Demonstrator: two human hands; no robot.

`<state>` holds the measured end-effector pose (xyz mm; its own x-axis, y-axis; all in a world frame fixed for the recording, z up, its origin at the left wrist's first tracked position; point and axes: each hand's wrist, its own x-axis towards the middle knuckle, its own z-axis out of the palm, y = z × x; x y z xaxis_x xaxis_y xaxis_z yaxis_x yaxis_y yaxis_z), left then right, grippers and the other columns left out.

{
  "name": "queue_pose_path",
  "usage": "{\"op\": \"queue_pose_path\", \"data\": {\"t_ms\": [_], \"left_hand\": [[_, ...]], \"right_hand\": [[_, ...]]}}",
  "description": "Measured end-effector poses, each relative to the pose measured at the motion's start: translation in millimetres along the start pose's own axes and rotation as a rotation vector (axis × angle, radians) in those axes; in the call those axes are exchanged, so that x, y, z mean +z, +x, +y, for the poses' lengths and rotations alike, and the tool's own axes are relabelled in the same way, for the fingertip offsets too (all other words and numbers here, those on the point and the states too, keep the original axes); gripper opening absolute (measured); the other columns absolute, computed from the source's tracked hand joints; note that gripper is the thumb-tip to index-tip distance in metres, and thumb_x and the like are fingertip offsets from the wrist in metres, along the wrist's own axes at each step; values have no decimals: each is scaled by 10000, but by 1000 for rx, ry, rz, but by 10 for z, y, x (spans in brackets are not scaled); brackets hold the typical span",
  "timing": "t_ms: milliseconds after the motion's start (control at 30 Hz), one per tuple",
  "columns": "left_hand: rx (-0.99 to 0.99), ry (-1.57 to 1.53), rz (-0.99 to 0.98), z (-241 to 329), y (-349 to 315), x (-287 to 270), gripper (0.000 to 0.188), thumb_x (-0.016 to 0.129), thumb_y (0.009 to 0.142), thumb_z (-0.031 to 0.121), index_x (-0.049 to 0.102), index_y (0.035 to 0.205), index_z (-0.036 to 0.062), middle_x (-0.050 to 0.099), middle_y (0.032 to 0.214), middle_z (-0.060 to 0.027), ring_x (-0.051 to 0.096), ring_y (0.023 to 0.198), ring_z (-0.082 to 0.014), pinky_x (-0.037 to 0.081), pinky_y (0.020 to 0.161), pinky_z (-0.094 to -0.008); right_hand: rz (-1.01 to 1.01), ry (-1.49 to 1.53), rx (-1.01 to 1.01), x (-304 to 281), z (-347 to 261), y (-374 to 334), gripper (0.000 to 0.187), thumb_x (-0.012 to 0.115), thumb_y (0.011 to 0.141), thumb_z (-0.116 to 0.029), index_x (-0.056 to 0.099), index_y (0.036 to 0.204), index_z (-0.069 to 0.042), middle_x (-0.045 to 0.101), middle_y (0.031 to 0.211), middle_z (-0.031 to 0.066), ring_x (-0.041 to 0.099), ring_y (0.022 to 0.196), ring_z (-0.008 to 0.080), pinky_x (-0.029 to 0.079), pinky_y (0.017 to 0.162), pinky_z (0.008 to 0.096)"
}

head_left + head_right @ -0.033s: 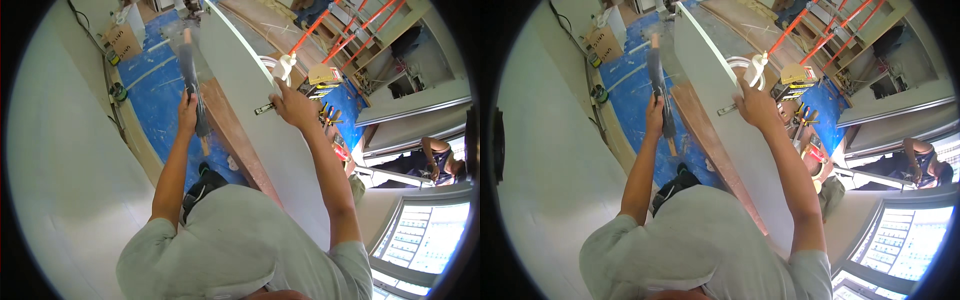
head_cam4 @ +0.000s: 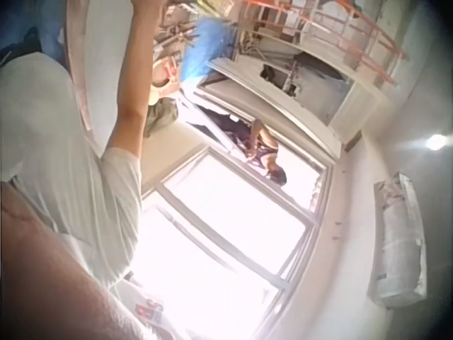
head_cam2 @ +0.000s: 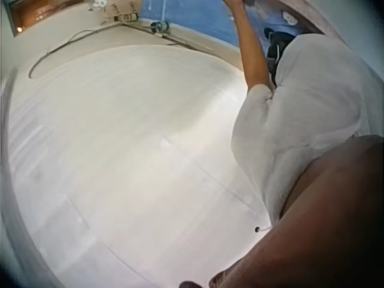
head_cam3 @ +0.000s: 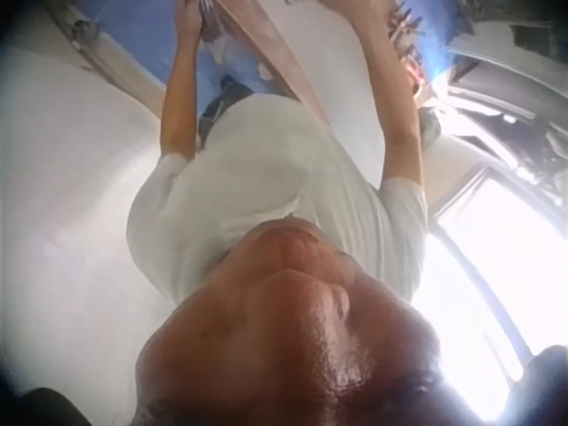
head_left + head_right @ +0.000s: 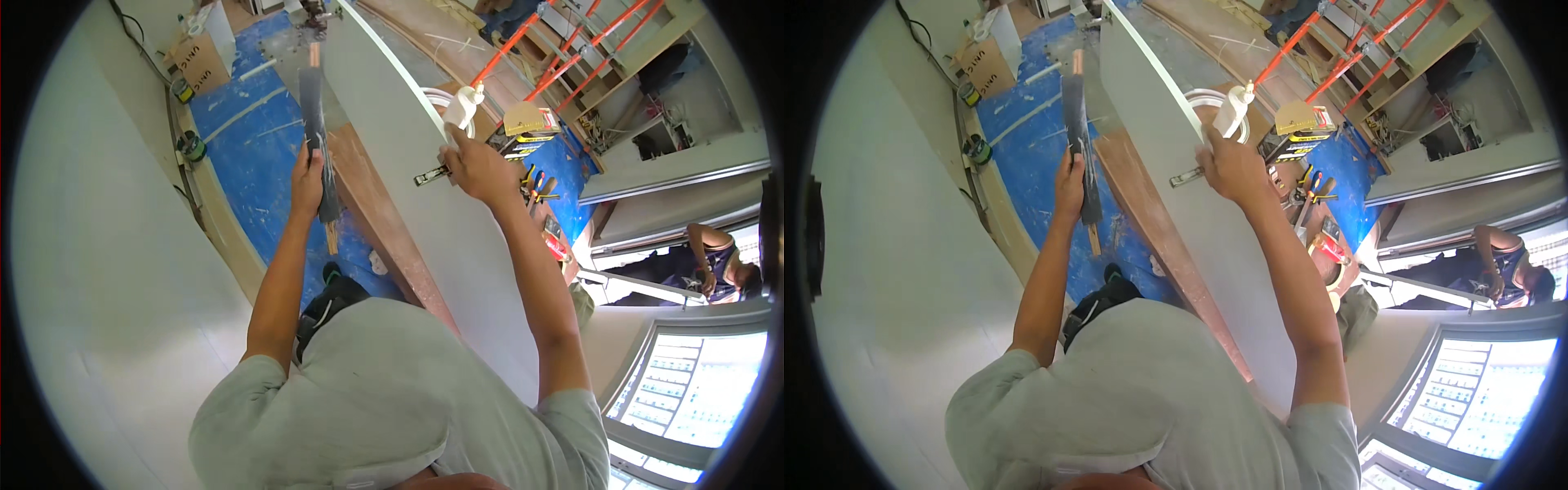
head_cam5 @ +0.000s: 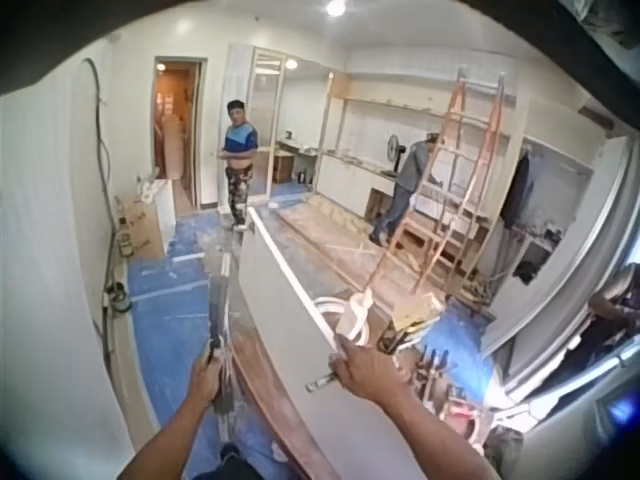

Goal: The person sands the edge of a white board using a sanding block, then wipes the surface and continues sanding the edge.

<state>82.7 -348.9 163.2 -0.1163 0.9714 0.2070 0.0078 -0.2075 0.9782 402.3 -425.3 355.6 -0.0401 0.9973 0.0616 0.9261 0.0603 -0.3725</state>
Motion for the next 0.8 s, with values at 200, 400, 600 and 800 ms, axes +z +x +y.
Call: {"op": "queue_pose_path", "data": {"t_ms": [200,400,600,800], "left_hand": [[-18,-36,-156,385,-50,353,596,526,1141,303,398,1637,-3,543,1557,-180,488,1462,-277,357,1220,-370],[277,30,-298,683,98,885,555,622,1080,243,471,1535,-37,683,1255,-233,690,1150,-367,528,1008,-423],[615,125,-180,739,3,1190,436,692,1012,175,583,1406,23,603,1310,-248,638,1171,-423,541,966,-455],[575,146,-257,659,-79,1218,563,716,967,204,505,1449,3,566,1378,-256,602,1210,-477,520,1013,-499]], "right_hand": [[111,85,-28,345,-47,216,517,628,1023,-274,532,1470,-31,730,905,302,722,938,495,552,867,563],[-113,398,13,488,197,238,640,644,1000,-198,442,1579,-14,715,1215,230,696,1121,321,540,965,432],[-303,678,37,385,76,264,857,660,912,-110,286,1675,2,577,1472,175,558,1298,239,459,1095,353],[-289,844,-28,460,106,270,858,663,874,-40,298,1649,15,436,1606,141,392,1473,242,378,1182,361]]}}
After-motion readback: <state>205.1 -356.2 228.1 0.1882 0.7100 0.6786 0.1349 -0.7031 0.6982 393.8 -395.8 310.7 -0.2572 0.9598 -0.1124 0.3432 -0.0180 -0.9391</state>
